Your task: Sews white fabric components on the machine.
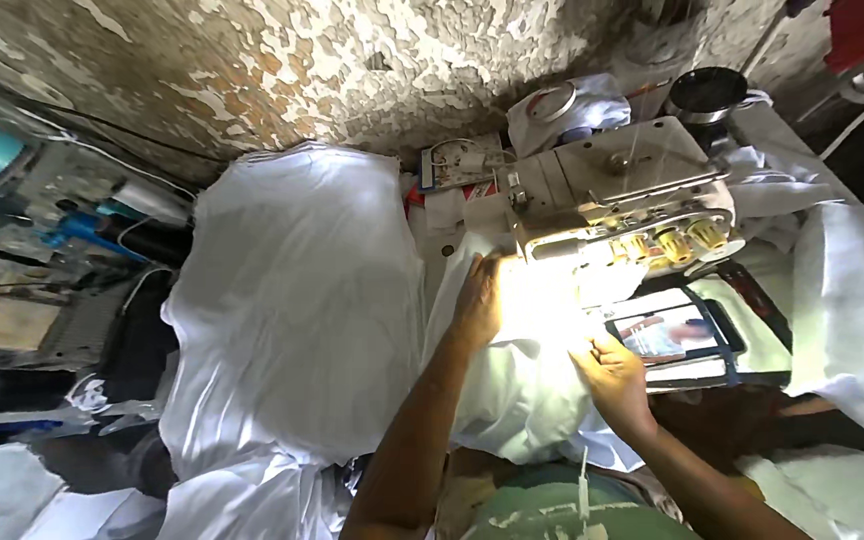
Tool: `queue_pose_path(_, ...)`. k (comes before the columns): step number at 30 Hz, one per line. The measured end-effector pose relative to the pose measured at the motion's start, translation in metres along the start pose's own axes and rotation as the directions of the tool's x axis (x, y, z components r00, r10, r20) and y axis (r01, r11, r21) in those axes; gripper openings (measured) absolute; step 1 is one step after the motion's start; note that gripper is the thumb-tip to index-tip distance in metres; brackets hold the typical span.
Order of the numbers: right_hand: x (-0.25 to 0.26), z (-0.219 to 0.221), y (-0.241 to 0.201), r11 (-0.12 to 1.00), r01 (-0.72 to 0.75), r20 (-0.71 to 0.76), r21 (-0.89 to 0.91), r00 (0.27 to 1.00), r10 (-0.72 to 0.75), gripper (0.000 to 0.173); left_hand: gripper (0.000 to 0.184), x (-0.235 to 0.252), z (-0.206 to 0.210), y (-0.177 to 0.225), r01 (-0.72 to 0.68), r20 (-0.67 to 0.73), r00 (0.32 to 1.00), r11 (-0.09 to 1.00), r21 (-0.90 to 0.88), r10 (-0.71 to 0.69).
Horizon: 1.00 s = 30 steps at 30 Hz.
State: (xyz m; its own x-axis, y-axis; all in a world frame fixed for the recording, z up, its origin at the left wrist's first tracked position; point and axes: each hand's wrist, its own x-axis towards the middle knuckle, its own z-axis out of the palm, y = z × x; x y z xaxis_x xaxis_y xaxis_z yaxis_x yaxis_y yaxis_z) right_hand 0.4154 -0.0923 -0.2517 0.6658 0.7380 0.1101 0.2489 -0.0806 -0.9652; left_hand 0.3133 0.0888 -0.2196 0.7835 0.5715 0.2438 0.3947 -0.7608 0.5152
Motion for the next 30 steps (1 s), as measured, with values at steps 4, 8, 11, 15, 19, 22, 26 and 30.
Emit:
queue_pose_path(4,0.018,0.009,0.000,0.998,0.027,-0.053,-0.063,0.998,-0.030,0.009,0.024,0.021,-0.002,-0.019,-0.029,0.013,0.999,1.000,-0.011,0.029)
queue_pose_path(8,0.031,0.014,-0.007,0.990,-0.022,-0.064,-0.140,0.998,0.013,0.007,0.028,0.037,-0.003,-0.035,-0.029,0.024,0.999,0.999,-0.027,0.029)
queue_pose_path(11,0.039,0.012,-0.014,0.976,-0.141,-0.002,-0.169,0.990,0.142,0.025,0.029,0.047,-0.002,-0.043,0.000,0.022,1.000,1.000,-0.031,0.001)
queue_pose_path(15,0.044,0.013,-0.010,0.980,-0.180,0.006,-0.087,0.983,0.181,0.060,0.033,0.054,-0.007,-0.048,0.044,0.019,0.999,0.998,-0.035,-0.043)
queue_pose_path(19,0.050,0.018,-0.010,0.987,-0.156,-0.033,-0.041,0.987,0.155,0.056,0.036,0.058,-0.010,-0.044,0.112,0.036,0.993,0.993,-0.025,-0.111)
queue_pose_path(22,0.052,0.018,-0.019,0.958,-0.266,-0.001,-0.103,0.964,0.267,0.061,0.038,0.059,-0.011,-0.043,0.143,0.039,0.989,0.989,0.024,-0.144)
queue_pose_path(26,0.055,0.012,-0.032,0.870,-0.432,0.133,-0.238,0.873,0.470,0.077,0.038,0.034,-0.012,-0.037,0.071,-0.062,0.996,0.987,0.146,-0.062)
queue_pose_path(30,0.045,0.006,-0.023,0.938,-0.346,0.095,-0.032,0.933,0.348,0.048,0.034,-0.085,0.001,-0.022,-0.103,-0.246,0.959,0.979,0.175,0.144)
